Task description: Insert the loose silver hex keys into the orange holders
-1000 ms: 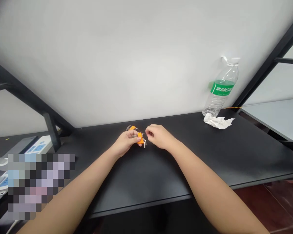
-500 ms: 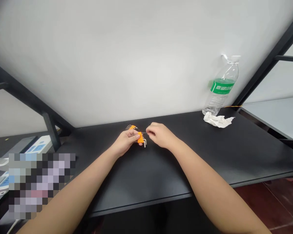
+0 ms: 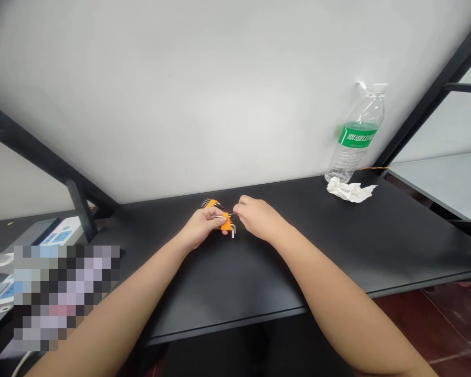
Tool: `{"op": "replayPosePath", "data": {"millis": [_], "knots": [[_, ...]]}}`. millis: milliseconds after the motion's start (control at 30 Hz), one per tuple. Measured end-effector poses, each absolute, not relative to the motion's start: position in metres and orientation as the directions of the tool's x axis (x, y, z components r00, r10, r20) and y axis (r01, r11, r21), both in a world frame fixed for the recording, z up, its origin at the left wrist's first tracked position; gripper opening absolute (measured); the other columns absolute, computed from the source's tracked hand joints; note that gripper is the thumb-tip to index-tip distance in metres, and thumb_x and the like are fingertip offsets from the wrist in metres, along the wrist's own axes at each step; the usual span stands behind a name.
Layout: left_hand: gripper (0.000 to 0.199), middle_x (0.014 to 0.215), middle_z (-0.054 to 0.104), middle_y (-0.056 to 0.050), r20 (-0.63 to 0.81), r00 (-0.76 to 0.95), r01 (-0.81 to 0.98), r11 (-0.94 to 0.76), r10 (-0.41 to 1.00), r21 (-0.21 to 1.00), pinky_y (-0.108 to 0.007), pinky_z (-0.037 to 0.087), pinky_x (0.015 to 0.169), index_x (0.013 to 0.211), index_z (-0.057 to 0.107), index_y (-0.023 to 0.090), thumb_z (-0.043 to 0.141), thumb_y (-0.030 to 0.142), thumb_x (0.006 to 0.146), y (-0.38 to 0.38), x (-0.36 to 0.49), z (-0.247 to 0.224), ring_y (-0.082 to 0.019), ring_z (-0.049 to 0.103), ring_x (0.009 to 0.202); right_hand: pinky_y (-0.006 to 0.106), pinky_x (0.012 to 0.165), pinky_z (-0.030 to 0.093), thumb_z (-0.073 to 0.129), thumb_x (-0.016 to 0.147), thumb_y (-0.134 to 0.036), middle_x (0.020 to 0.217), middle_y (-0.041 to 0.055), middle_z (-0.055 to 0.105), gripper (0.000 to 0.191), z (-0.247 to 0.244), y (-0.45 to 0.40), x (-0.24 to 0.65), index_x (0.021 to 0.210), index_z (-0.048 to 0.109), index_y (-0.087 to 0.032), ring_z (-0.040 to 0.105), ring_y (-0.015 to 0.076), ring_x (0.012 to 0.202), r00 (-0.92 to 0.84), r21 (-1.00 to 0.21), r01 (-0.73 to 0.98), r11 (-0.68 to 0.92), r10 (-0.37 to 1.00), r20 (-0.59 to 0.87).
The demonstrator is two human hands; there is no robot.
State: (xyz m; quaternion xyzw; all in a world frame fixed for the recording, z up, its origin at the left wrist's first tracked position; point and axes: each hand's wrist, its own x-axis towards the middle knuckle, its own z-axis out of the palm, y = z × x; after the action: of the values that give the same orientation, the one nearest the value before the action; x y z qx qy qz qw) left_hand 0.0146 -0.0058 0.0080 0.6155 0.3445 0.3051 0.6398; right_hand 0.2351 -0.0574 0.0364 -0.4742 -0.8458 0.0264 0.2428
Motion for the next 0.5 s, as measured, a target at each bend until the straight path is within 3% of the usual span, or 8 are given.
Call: {"op": "replayPosePath", "data": {"millis": [367, 500], "knots": [[0.028, 0.077, 0.075, -0.007, -0.052, 0.571, 0.039, 0.036, 0.819, 0.999, -0.033, 0.056, 0.072, 0.084, 0.067, 0.014, 0.082, 0.037, 0.078, -0.009, 0.017, 0.012, -0.018, 0.07, 0.067, 0.027, 0.063, 0.037, 0.05, 0.096, -0.011, 0.091, 0.0051, 0.057, 0.019, 0.036, -0.061, 0.229, 0.085, 0.064, -0.018, 0.048, 0.0118, 0.066, -0.431, -0.339, 0.755, 0.561, 0.814, 0.389], [0.028, 0.079, 0.076, -0.008, -0.047, 0.59, 0.06, 0.014, 0.806, 0.998, -0.034, 0.057, 0.076, 0.087, 0.069, 0.014, 0.081, 0.038, 0.079, -0.01, 0.016, 0.01, -0.019, 0.071, 0.072, 0.026, 0.064, 0.041, 0.05, 0.094, -0.009, 0.094, 0.0039, 0.057, 0.018, 0.035, -0.064, 0.217, 0.084, 0.061, -0.018, 0.052, 0.0109, 0.068, -0.418, -0.489, 0.66, 0.57, 0.82, 0.391]]}}
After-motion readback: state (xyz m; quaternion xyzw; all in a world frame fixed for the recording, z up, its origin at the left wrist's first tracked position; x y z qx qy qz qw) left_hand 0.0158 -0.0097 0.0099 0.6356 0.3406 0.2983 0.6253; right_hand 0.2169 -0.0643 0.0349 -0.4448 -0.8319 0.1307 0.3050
